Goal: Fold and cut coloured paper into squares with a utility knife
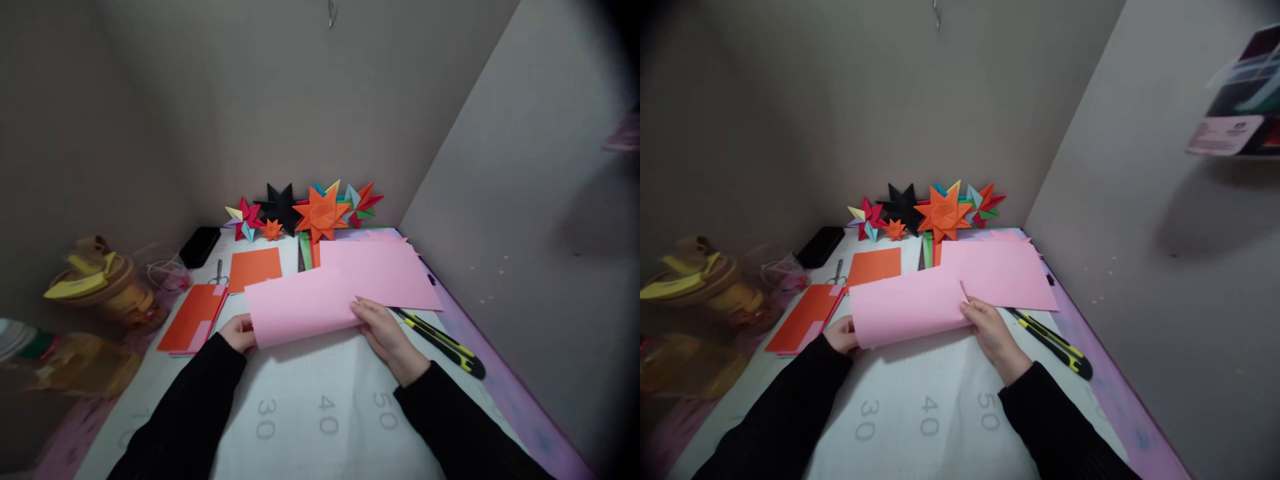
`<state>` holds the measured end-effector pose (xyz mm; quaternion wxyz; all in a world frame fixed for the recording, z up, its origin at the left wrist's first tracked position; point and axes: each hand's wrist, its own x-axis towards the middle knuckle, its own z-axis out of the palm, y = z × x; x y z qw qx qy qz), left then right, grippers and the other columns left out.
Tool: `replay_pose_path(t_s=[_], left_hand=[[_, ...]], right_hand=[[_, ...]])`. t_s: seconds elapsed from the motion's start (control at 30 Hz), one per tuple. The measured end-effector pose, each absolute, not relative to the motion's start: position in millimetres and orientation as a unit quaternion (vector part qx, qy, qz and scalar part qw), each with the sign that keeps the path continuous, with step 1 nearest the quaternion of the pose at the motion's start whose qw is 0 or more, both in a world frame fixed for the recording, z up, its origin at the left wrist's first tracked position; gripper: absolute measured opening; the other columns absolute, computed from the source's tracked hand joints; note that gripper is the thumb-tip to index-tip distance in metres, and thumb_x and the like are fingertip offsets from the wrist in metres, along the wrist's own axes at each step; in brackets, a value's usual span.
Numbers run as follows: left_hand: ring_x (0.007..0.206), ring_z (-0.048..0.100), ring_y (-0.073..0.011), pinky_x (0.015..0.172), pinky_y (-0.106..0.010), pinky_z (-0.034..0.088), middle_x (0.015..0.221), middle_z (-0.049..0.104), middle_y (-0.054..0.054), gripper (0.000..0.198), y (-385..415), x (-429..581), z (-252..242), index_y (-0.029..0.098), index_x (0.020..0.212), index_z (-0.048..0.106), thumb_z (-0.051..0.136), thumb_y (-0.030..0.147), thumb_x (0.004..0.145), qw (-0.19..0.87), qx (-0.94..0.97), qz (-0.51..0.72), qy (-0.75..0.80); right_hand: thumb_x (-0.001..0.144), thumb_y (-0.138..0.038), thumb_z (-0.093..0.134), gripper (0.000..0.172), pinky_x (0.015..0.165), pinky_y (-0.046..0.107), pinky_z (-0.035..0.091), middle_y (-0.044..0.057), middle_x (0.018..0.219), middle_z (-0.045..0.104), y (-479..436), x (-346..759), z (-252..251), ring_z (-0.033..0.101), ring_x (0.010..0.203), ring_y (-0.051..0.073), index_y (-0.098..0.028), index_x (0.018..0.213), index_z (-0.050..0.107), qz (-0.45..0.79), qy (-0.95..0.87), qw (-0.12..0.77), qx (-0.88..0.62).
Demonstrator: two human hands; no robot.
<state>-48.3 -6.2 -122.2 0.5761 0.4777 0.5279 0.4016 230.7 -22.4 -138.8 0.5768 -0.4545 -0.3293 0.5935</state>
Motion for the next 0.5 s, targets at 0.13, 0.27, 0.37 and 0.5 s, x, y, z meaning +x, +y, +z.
replay_pose_path(t_s=[0.13,0.27,0.37,0.5], left_hand=[[0.037,0.041,-0.0092,0.039,-0.021,0.025,0.048,0.06,-0.002,0.022,-5.3,-57.4,-110.6,0.017,0.071,0.075,0.068,0.024,0.051,0.635,0.508,0.36,0.457],[0.056,0.058,-0.0215,0.054,-0.03,0.043,0.057,0.065,-0.007,0.032,-3.6,-59.0,-112.1,0.015,0.065,0.074,0.072,0.046,0.055,0.617,0.51,0.402,0.445],[0.073,0.062,-0.028,0.067,-0.036,0.048,0.068,0.068,-0.013,0.062,-1.0,-55.0,-118.1,0.014,0.067,0.073,0.056,0.074,0.059,0.624,0.492,0.447,0.412],[0.063,0.06,-0.0218,0.063,-0.032,0.048,0.066,0.068,-0.007,0.052,-0.5,-49.7,-120.7,0.015,0.076,0.074,0.07,0.063,0.055,0.565,0.468,0.486,0.475]], right_hand=[[0.058,-0.029,0.079,0.02,0.063,0.024,0.039,-0.001,0.068,0.06,-22.2,229.3,-137.6,0.05,0.065,0.012,-0.016,0.065,0.064,0.604,-0.266,0.609,-0.441],[0.063,-0.032,0.074,0.028,0.053,0.022,0.031,-0.005,0.055,0.048,-22.2,228.9,-137.5,0.039,0.054,0.01,-0.018,0.055,0.052,0.551,-0.325,0.608,-0.47],[0.07,-0.032,0.069,0.023,0.054,0.022,0.03,-0.005,0.059,0.047,-23.8,226.5,-139.9,0.039,0.056,0.011,-0.018,0.061,0.052,0.475,-0.409,0.604,-0.492],[0.071,-0.029,0.067,0.02,0.054,0.022,0.031,-0.005,0.059,0.047,-27.7,221.0,-141.2,0.039,0.056,0.011,-0.02,0.063,0.05,0.443,-0.43,0.598,-0.512]])
